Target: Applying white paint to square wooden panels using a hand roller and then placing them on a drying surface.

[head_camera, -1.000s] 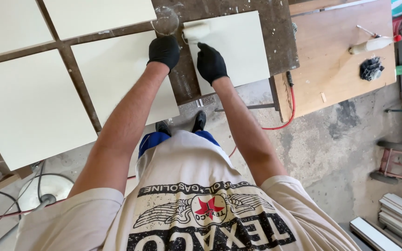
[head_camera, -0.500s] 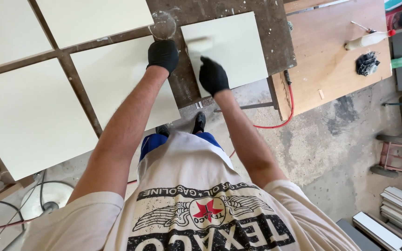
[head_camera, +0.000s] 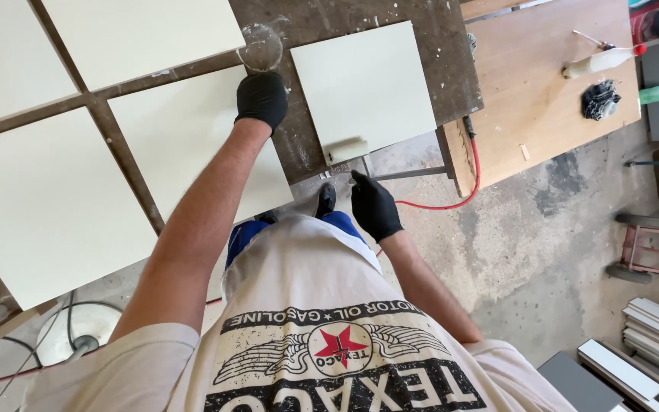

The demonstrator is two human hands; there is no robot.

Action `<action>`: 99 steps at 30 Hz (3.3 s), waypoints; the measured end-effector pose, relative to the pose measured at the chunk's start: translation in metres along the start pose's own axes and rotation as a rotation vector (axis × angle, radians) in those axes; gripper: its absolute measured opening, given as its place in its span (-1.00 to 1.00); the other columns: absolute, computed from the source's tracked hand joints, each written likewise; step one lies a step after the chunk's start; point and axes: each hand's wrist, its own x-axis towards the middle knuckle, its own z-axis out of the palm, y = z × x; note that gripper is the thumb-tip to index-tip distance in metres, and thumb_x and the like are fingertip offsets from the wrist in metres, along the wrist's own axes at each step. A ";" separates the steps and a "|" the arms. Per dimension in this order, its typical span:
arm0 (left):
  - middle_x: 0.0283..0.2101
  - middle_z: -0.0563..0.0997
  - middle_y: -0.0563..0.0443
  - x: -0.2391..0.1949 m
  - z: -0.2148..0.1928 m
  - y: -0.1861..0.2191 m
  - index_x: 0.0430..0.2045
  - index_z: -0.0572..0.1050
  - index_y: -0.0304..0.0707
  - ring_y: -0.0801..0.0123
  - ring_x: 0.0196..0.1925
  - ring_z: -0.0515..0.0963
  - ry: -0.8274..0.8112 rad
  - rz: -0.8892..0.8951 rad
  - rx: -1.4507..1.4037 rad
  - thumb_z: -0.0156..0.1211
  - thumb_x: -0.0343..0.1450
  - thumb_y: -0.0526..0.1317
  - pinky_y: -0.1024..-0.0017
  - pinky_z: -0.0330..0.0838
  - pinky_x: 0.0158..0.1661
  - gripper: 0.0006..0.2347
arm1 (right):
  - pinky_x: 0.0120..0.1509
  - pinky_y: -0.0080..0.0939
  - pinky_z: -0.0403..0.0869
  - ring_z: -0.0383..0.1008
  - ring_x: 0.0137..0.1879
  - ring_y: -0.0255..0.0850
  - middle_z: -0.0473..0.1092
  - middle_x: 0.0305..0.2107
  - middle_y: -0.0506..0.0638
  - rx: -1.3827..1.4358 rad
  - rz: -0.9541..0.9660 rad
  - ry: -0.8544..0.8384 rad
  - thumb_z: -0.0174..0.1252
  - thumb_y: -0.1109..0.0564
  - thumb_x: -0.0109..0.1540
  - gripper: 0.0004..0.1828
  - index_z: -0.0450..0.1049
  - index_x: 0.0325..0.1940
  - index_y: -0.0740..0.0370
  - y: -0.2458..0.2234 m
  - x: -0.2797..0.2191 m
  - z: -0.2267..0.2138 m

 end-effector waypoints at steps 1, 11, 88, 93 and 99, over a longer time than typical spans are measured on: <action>-0.52 0.66 -0.11 0.001 0.002 0.000 -0.54 0.61 -0.16 -0.07 -0.42 0.67 -0.002 -0.002 0.000 0.11 0.27 -0.41 0.12 0.60 -0.40 -0.86 | 0.16 -0.02 0.52 0.57 0.10 0.10 0.52 0.08 0.13 0.001 0.001 -0.002 0.02 0.18 0.31 -0.52 0.43 0.34 0.09 -0.001 0.026 0.002; -0.47 0.68 -0.17 0.002 -0.006 -0.001 -0.48 0.62 -0.21 -0.12 -0.39 0.68 -0.062 -0.021 0.041 0.09 0.34 -0.38 0.07 0.61 -0.37 -0.87 | 0.42 -0.26 0.36 0.50 0.26 -0.11 0.49 0.15 -0.03 0.044 -0.028 -0.109 -0.03 0.05 0.31 -0.57 0.50 0.25 0.01 -0.016 0.218 -0.016; -0.39 0.71 -0.29 -0.006 -0.031 0.013 -0.40 0.70 -0.38 -0.21 -0.13 0.70 -0.163 -0.152 0.011 0.05 0.43 -0.21 0.10 0.56 -0.10 -0.74 | -0.33 -0.34 0.61 0.55 -0.59 -0.30 0.53 -0.56 -0.19 0.074 0.179 -0.075 0.02 -0.03 0.31 -0.67 0.52 0.13 -0.30 0.035 0.233 -0.105; -0.44 0.70 -0.17 -0.003 -0.022 0.009 -0.46 0.68 -0.23 -0.06 -0.17 0.73 -0.167 -0.136 0.103 0.07 0.41 -0.16 0.15 0.59 -0.15 -0.77 | 0.19 0.29 0.50 0.55 0.03 0.22 0.57 -0.14 0.16 -0.053 0.280 -0.109 0.04 -0.06 0.34 -0.63 0.52 0.22 -0.24 0.092 0.120 -0.103; -0.41 0.69 -0.20 0.000 -0.033 0.014 -0.39 0.68 -0.25 -0.07 -0.15 0.73 -0.181 -0.132 0.112 0.08 0.38 -0.20 0.15 0.60 -0.15 -0.79 | 0.18 0.23 0.52 0.55 0.03 0.26 0.56 -0.08 0.21 -0.010 0.310 -0.056 0.02 0.01 0.35 -0.62 0.50 0.25 -0.14 0.092 0.100 -0.084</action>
